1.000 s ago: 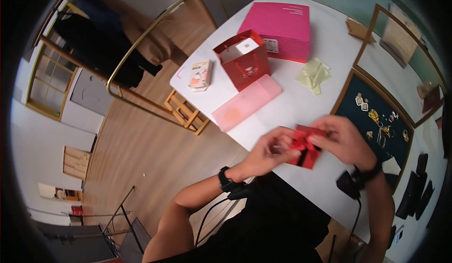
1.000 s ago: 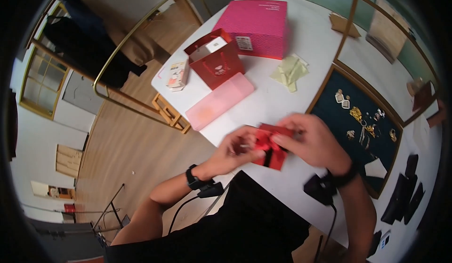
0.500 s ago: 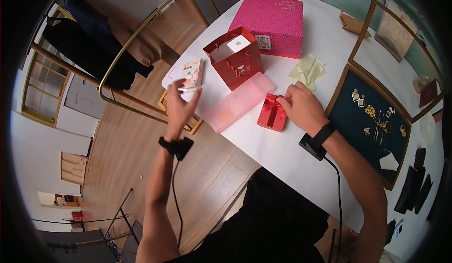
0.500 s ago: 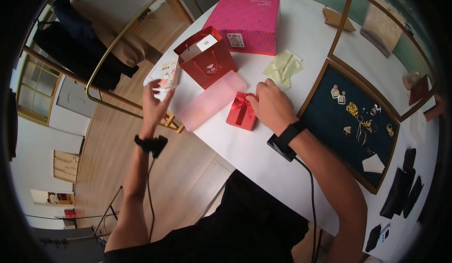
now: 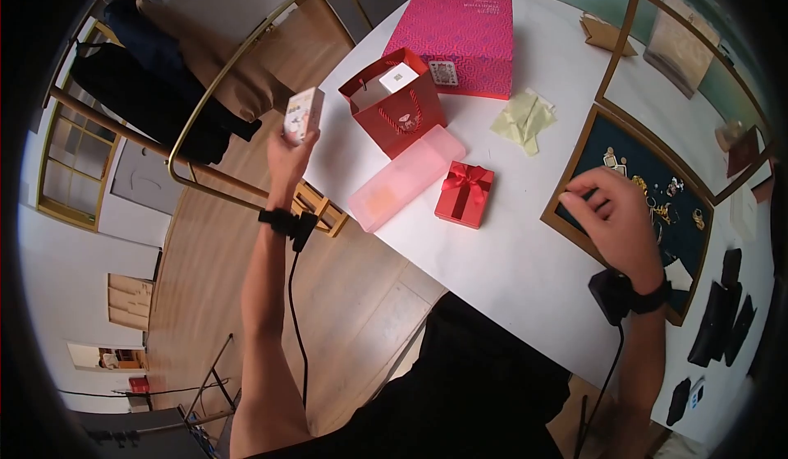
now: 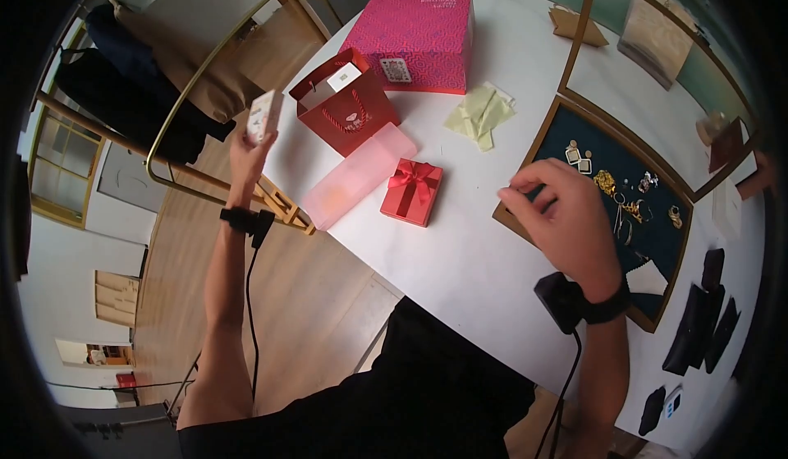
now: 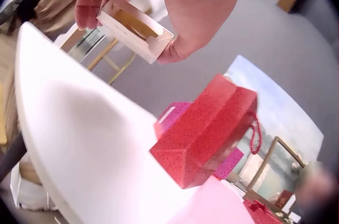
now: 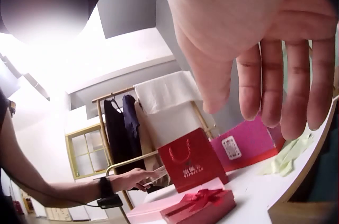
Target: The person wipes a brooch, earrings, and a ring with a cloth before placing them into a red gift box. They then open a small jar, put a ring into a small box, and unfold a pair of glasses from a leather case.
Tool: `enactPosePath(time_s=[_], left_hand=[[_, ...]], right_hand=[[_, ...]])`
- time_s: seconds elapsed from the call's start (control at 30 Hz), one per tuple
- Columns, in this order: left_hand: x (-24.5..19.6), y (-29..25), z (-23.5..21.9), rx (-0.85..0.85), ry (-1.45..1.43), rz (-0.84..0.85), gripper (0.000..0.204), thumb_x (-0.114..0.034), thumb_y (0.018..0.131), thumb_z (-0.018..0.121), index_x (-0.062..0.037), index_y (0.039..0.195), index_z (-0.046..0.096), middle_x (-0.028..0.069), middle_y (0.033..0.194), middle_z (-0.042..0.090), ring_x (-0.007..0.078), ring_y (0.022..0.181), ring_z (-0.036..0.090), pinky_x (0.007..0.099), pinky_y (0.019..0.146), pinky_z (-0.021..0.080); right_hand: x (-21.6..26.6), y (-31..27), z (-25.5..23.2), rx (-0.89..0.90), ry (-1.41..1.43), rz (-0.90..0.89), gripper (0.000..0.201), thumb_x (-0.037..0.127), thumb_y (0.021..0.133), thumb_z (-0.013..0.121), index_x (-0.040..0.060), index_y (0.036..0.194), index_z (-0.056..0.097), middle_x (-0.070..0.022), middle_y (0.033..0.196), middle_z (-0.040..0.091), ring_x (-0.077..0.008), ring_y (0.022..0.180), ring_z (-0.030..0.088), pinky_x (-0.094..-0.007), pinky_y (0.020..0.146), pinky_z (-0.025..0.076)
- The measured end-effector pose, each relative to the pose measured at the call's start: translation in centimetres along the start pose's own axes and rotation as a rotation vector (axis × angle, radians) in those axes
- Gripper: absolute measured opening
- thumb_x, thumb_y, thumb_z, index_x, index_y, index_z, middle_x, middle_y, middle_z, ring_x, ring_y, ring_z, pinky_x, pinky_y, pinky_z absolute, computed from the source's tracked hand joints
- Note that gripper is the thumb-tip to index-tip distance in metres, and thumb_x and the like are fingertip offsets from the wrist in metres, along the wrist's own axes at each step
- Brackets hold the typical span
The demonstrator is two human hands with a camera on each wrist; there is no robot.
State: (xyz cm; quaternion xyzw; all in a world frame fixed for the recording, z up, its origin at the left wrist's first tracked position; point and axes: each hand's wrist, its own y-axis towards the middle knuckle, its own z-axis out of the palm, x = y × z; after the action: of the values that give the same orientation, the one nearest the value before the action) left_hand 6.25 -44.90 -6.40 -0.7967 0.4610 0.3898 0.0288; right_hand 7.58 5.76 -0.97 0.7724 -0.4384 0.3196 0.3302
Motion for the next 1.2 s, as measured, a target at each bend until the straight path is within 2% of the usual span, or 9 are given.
enactPosePath(time_s=[0.07, 0.17, 0.27, 0.47, 0.6, 0.67, 0.87, 0.97, 1.2], left_hand=[[-2.7, -2.1, -1.4, -0.205, -0.082, 0.253, 0.075, -0.025, 0.070, 0.083, 0.0071, 0.127, 0.048, 0.0208, 0.114, 0.061, 0.0271, 0.104, 0.062, 0.0353, 0.087, 0.050], [-11.1, -7.7, -4.4, -0.101, -0.036, 0.465, 0.074, -0.021, 0.071, 0.082, -0.0001, 0.133, 0.047, 0.0126, 0.119, 0.059, 0.0195, 0.107, 0.057, 0.0336, 0.093, 0.045], [-16.1, -10.9, -3.6, 0.014, -0.073, 0.750, 0.080, -0.014, 0.063, 0.080, 0.0008, 0.135, 0.048, 0.0165, 0.113, 0.056, 0.0297, 0.104, 0.057, 0.0379, 0.092, 0.046], [-25.7, -17.9, 2.1, 0.377, -0.178, 0.903, 0.104, -0.004, 0.061, 0.081, 0.0017, 0.149, 0.028, 0.0180, 0.122, 0.054, 0.0323, 0.102, 0.050, 0.0407, 0.091, 0.043], [-29.9, -20.3, 5.1, 0.299, -0.292, 1.058, 0.103, -0.001, 0.060, 0.083, 0.0014, 0.149, 0.030, 0.0158, 0.126, 0.056, 0.0315, 0.104, 0.050, 0.0400, 0.093, 0.040], [-30.9, -20.9, 5.9, 0.291, -0.322, 1.095, 0.101, -0.002, 0.061, 0.083, 0.0010, 0.148, 0.031, 0.0152, 0.126, 0.056, 0.0308, 0.105, 0.050, 0.0400, 0.093, 0.040], [-31.0, -21.3, 7.3, 0.185, -0.303, 1.161, 0.094, -0.003, 0.061, 0.085, 0.0004, 0.144, 0.039, 0.0147, 0.129, 0.057, 0.0293, 0.110, 0.052, 0.0389, 0.094, 0.041], [-30.1, -21.1, 8.3, 0.241, -0.543, 0.989, 0.095, -0.004, 0.059, 0.086, 0.0015, 0.142, 0.041, 0.0172, 0.131, 0.056, 0.0293, 0.116, 0.053, 0.0376, 0.096, 0.047], [-29.2, -20.7, 8.6, 0.232, -0.527, 0.991, 0.090, -0.005, 0.059, 0.086, 0.0021, 0.138, 0.044, 0.0187, 0.132, 0.055, 0.0308, 0.116, 0.054, 0.0383, 0.096, 0.047]], right_hand=[[0.5, -0.6, -1.3, -0.079, 0.025, 0.075, 0.016, 0.012, 0.086, 0.073, -0.0010, 0.091, 0.066, -0.0077, 0.086, 0.065, -0.0125, 0.065, 0.063, -0.0248, 0.056, 0.050], [1.2, -0.9, -2.6, -0.087, 0.028, 0.038, 0.013, 0.010, 0.086, 0.073, -0.0003, 0.091, 0.067, -0.0067, 0.086, 0.066, -0.0117, 0.066, 0.062, -0.0243, 0.057, 0.050], [2.8, -1.4, -3.1, -0.096, 0.012, -0.112, 0.011, 0.007, 0.083, 0.073, 0.0009, 0.090, 0.068, -0.0067, 0.085, 0.065, -0.0133, 0.068, 0.064, -0.0249, 0.058, 0.050], [4.4, -3.2, -3.7, -0.204, -0.044, -0.327, 0.029, 0.006, 0.077, 0.079, 0.0009, 0.103, 0.067, -0.0109, 0.090, 0.065, -0.0220, 0.074, 0.063, -0.0299, 0.062, 0.051], [3.6, -4.2, -4.5, -0.306, -0.152, -0.266, 0.031, 0.011, 0.079, 0.077, -0.0005, 0.106, 0.066, -0.0135, 0.084, 0.062, -0.0290, 0.072, 0.062, -0.0343, 0.062, 0.050], [3.3, -4.6, -4.9, -0.322, -0.229, -0.215, 0.028, 0.020, 0.084, 0.071, 0.0012, 0.104, 0.064, -0.0108, 0.082, 0.060, -0.0298, 0.070, 0.064, -0.0366, 0.062, 0.053], [2.6, -4.5, -5.2, -0.269, -0.158, -0.152, 0.025, 0.009, 0.085, 0.068, -0.0015, 0.107, 0.063, -0.0152, 0.080, 0.060, -0.0337, 0.069, 0.061, -0.0394, 0.061, 0.049], [1.8, -4.1, -5.4, -0.244, -0.098, -0.226, 0.020, 0.004, 0.088, 0.062, -0.0026, 0.107, 0.062, -0.0169, 0.080, 0.061, -0.0343, 0.069, 0.061, -0.0393, 0.061, 0.049], [1.3, -3.2, -5.2, -0.219, 0.057, -0.225, 0.013, 0.004, 0.091, 0.057, -0.0044, 0.100, 0.058, -0.0222, 0.079, 0.064, -0.0404, 0.078, 0.063, -0.0457, 0.069, 0.050]])
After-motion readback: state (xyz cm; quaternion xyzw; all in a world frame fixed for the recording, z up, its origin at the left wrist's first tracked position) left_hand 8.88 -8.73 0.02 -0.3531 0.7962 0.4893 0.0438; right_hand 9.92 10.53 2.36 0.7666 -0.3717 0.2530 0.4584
